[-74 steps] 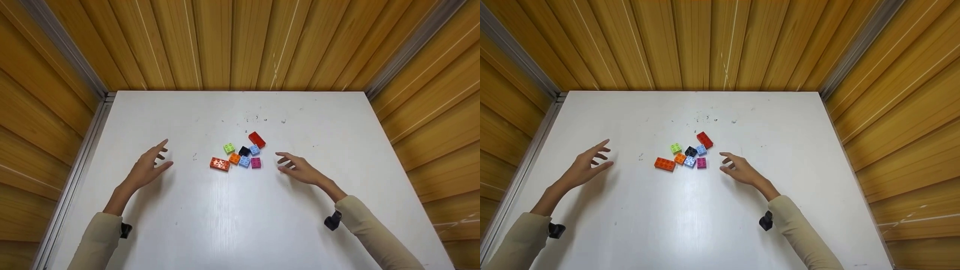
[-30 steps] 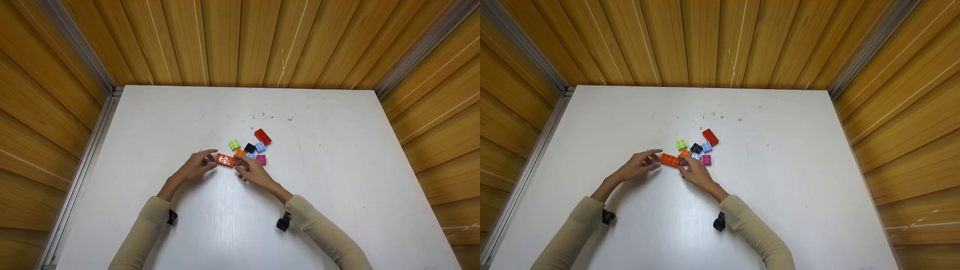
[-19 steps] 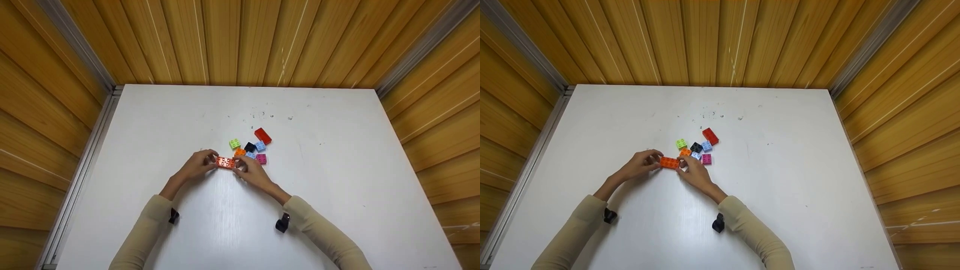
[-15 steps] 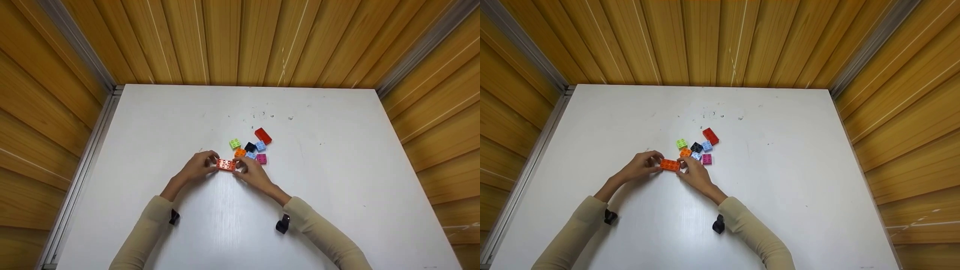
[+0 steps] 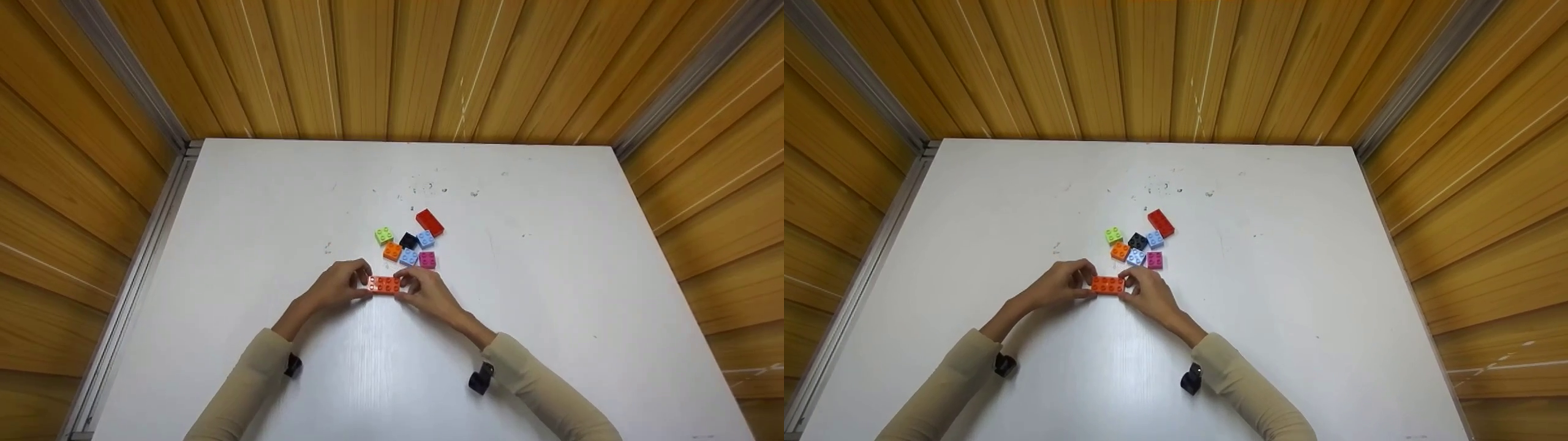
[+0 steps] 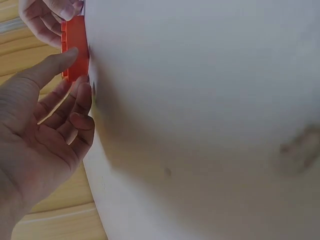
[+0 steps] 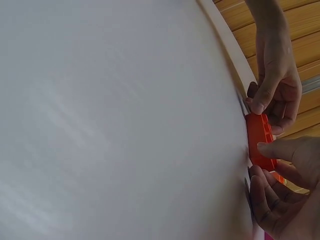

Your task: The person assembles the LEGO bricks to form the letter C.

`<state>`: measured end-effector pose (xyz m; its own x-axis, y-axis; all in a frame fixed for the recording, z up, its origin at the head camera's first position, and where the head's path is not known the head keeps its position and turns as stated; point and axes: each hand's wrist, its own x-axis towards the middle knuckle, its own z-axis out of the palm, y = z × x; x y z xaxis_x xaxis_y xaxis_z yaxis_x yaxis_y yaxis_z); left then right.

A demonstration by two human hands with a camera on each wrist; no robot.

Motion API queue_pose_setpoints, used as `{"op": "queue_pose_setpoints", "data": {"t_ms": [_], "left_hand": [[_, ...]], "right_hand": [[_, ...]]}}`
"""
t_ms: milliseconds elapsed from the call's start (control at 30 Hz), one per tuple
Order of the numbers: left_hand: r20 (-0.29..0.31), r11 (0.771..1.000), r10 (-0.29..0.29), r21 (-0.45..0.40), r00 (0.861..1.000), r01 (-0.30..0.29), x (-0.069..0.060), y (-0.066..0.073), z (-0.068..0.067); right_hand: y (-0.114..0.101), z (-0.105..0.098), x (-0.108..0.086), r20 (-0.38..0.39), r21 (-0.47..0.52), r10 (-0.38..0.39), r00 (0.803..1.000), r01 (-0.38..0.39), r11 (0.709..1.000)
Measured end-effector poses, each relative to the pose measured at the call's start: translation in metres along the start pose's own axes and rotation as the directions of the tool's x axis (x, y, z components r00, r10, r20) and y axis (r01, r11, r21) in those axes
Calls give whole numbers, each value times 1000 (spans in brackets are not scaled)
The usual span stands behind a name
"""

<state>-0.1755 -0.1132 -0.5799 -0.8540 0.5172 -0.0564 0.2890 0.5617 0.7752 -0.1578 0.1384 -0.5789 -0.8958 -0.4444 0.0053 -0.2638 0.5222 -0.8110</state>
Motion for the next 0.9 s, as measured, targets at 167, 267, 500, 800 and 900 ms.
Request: {"op": "queue_pose_setpoints", "data": {"t_ms": [167, 267, 500, 800, 900], "left_hand": [[51, 1000, -11, 7, 999, 11, 6, 11, 11], [71, 1000, -9, -2, 997, 9, 9, 16, 17], [92, 999, 28, 16, 995, -29, 7, 17, 22], [83, 999, 41, 32, 996, -44, 7, 21, 20], [96, 998, 40, 52, 995, -45, 13, 24, 23]], "right_hand": [[10, -13, -17, 11, 12, -29, 1000, 29, 1000], [17, -18, -23, 4, 10, -73, 997, 73, 997], [20, -21, -29, 29, 26, -28, 999, 27, 999], [11, -44, -28, 85, 4, -6, 996, 6, 1000], [11, -59, -25, 39, -6, -17, 999, 18, 1000]]}}
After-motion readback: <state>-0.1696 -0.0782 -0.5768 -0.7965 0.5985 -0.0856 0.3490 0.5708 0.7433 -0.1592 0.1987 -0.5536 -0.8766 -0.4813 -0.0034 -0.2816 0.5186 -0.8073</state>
